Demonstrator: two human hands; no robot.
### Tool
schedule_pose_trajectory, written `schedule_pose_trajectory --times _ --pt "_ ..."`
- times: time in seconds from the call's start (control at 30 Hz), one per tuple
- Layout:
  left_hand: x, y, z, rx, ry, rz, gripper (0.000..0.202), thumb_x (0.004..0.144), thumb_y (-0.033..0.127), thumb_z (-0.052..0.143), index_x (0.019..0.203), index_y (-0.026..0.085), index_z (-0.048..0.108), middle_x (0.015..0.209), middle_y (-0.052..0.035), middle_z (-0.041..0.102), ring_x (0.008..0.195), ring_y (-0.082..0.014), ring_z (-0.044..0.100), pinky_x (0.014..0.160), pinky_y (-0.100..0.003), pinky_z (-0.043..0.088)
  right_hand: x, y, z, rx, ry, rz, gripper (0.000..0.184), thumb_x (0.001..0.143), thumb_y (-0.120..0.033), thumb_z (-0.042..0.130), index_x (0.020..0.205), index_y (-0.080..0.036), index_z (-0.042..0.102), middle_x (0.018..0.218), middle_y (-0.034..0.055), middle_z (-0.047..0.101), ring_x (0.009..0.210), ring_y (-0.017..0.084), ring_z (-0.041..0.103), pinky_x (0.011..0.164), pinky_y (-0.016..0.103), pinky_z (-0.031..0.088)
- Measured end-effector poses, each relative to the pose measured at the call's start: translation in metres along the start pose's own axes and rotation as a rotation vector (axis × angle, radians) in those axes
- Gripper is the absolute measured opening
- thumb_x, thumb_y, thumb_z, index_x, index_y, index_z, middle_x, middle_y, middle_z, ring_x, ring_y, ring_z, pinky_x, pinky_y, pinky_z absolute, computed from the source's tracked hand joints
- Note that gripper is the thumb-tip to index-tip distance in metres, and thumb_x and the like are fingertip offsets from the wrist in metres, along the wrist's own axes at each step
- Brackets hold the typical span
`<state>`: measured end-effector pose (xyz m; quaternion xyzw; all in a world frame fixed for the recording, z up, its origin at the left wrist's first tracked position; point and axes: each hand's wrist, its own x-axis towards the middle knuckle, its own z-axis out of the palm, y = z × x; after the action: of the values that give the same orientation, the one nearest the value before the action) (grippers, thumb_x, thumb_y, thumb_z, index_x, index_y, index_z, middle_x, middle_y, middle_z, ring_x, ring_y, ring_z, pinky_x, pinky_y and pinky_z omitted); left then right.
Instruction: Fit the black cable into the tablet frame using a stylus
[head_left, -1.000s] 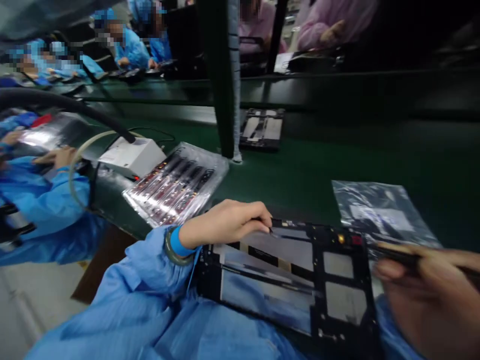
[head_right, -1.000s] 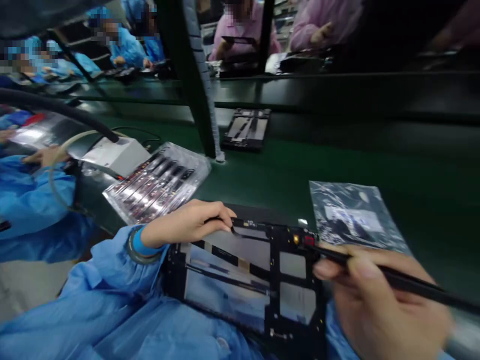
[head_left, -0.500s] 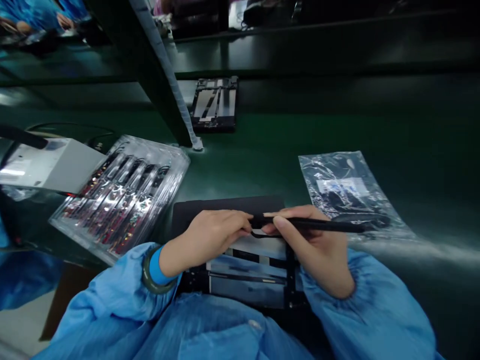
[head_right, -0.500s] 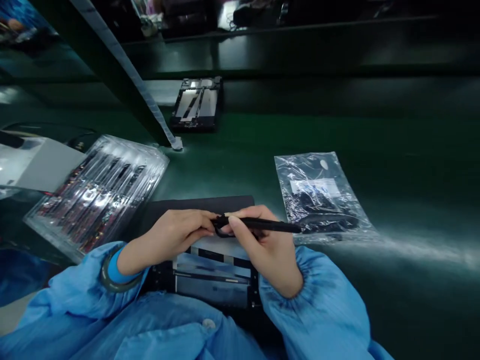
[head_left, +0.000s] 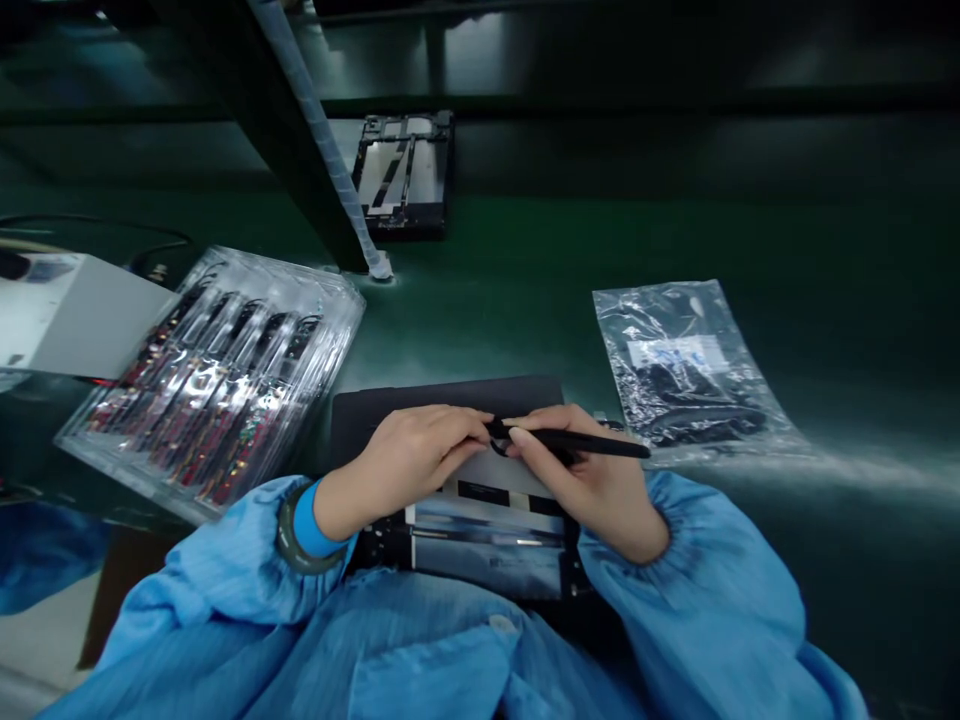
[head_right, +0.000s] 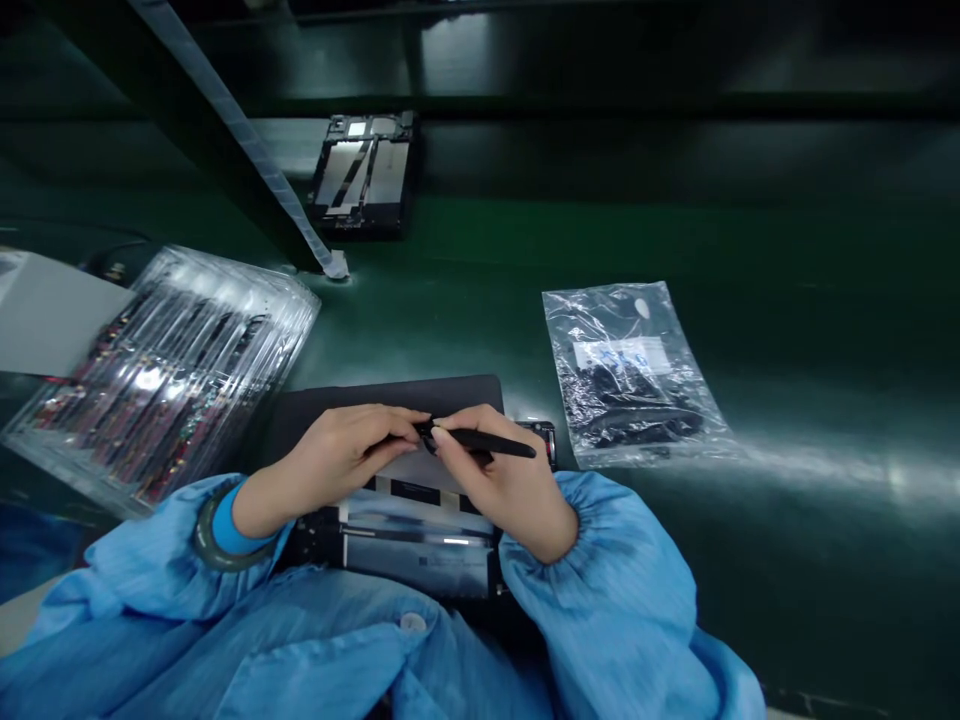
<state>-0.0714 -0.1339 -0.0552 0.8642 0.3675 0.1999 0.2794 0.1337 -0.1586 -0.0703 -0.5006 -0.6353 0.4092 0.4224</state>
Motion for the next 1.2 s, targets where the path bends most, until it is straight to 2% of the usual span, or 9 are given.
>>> schedule_pose_trajectory --times 0.17,0.27,0.43,0.53,0.7,0.87,0.97,1.1,1.2 --pt "0.000 0.000 0.000 -0.003 -0.021 -0.028 0.014 0.094 0.020 0.048 0.098 0.019 0.062 0.107 -0.0049 0.072 0.104 -0.0160 0.066 0.088 -0.029 0.054 0.000 -0.002 0.001 -0.070 0.021 -0.056 0.008 0.085 -0.028 0.064 0.090 -0.022 0.064 0.084 0.0031 0.072 0.073 0.018 0.070 0.064 0.029 0.057" --pt "0.001 0.000 0.000 -0.026 -0.016 -0.051 0.013 0.094 0.022 0.049 0.098 0.020 0.061 0.109 -0.0041 0.071 0.103 -0.0161 0.067 0.087 -0.029 0.054 -0.003 -0.007 -0.003 0.008 0.089 -0.018 0.008 0.084 -0.027 0.066 0.089 -0.021 0.064 0.083 0.0041 0.072 0.072 0.019 0.071 0.064 0.029 0.058" --pt "0.010 0.006 -0.005 -0.052 -0.073 -0.235 0.012 0.091 0.027 0.055 0.100 0.021 0.060 0.099 -0.0009 0.072 0.089 -0.0166 0.069 0.074 -0.028 0.053 -0.008 -0.015 -0.015 0.265 0.299 0.089 0.007 0.083 -0.027 0.068 0.083 -0.022 0.063 0.079 0.0013 0.073 0.059 0.016 0.070 0.053 0.026 0.058" --pt "0.018 0.008 -0.007 -0.089 -0.106 -0.362 0.011 0.089 0.030 0.058 0.095 0.021 0.059 0.088 0.0003 0.070 0.080 -0.0157 0.067 0.066 -0.026 0.050 -0.010 -0.017 -0.021 0.303 0.436 0.050 0.009 0.080 -0.028 0.070 0.081 -0.023 0.064 0.077 0.0004 0.073 0.054 0.016 0.068 0.051 0.029 0.058" --pt "0.027 0.007 -0.008 -0.239 -0.143 -0.454 0.012 0.088 0.032 0.059 0.093 0.022 0.058 0.082 0.0007 0.068 0.076 -0.0142 0.064 0.061 -0.024 0.047 -0.009 -0.009 -0.035 0.289 0.591 -0.013 0.005 0.079 -0.025 0.070 0.080 -0.023 0.066 0.075 -0.0002 0.071 0.050 0.017 0.064 0.051 0.033 0.055" --pt "0.030 0.005 -0.009 -0.310 -0.190 -0.499 0.017 0.086 0.031 0.058 0.099 0.020 0.055 0.076 0.0015 0.065 0.066 -0.0125 0.061 0.058 -0.024 0.045 -0.007 -0.003 -0.051 0.346 0.667 -0.053 0.008 0.082 -0.020 0.059 0.076 -0.023 0.063 0.076 0.0012 0.069 0.068 0.021 0.067 0.065 0.039 0.055" --pt "0.032 0.004 -0.010 -0.329 -0.206 -0.495 0.018 0.086 0.031 0.057 0.100 0.020 0.055 0.075 0.0022 0.064 0.065 -0.0119 0.059 0.058 -0.024 0.044 -0.011 0.000 -0.060 0.149 0.651 0.079 0.014 0.087 -0.025 0.055 0.074 -0.023 0.062 0.081 0.0032 0.068 0.069 0.020 0.064 0.063 0.035 0.050" --pt "0.033 0.004 -0.011 -0.325 -0.235 -0.497 0.019 0.085 0.032 0.057 0.100 0.020 0.054 0.075 0.0024 0.063 0.065 -0.0121 0.058 0.058 -0.025 0.043 -0.023 0.008 -0.066 -0.393 0.499 0.313 0.029 0.089 -0.045 0.053 0.086 -0.021 0.070 0.059 -0.0002 0.059 0.049 0.015 0.050 0.048 0.029 0.036" --pt "0.035 0.004 -0.013 -0.315 -0.260 -0.496 0.020 0.087 0.035 0.056 0.101 0.021 0.055 0.076 0.0019 0.063 0.065 -0.0122 0.058 0.057 -0.025 0.043 -0.029 0.012 -0.062 -0.476 0.467 0.245 0.031 0.088 -0.048 0.055 0.086 -0.021 0.069 0.064 0.0009 0.064 0.056 0.017 0.057 0.053 0.029 0.041"
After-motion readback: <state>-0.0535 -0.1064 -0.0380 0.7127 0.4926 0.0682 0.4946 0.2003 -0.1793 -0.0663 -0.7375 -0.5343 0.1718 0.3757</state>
